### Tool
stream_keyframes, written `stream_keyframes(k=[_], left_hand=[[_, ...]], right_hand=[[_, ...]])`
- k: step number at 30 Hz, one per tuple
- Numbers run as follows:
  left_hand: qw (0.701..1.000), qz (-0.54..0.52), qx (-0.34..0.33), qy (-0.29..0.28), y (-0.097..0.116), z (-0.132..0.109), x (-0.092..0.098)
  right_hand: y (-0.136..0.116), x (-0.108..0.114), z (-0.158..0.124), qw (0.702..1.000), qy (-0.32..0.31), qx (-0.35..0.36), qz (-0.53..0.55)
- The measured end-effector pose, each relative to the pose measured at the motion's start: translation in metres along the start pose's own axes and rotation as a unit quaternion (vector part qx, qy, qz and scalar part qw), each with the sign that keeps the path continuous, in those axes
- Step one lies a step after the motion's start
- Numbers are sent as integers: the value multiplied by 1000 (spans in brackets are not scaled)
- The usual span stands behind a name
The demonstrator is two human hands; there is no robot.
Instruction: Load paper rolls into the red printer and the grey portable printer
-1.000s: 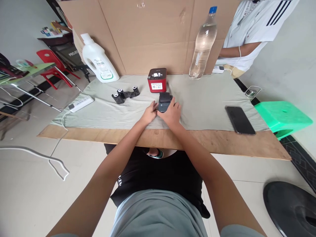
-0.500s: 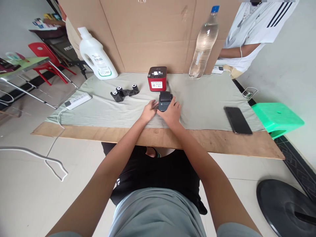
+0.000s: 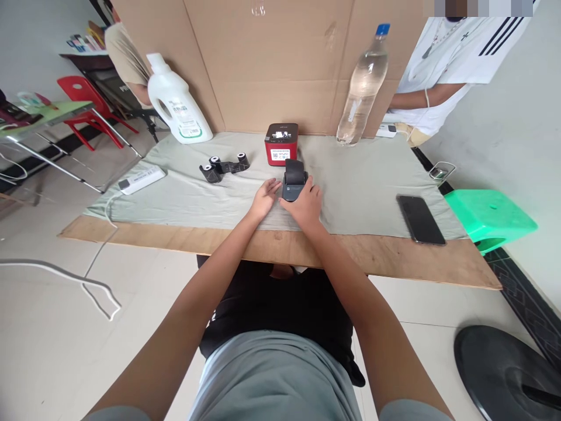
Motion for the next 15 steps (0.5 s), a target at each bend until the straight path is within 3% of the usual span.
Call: stream_keyframes(k=[6,11,15], left_hand=[[996,25,-88,-14,29,-19,-4],[998,24,-59,-17,26,-19,-2],[996,-18,-83,-31,24,-18,-4]], right_hand=[[-5,4,-2,1000,-18,-12,-19],[-3,2,0,1000,-17,-6,-12],[-1,0,1,1000,-14,2,-10]])
Point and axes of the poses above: each hand's wrist, its own z-axis towards the middle knuckle, its own x-axis out of the back of the hand, y = z × x, the point moved 8 cm from there along z, towards the middle knuckle, and after that the axes turned 12 degrees about z, right-handed, at the moved point
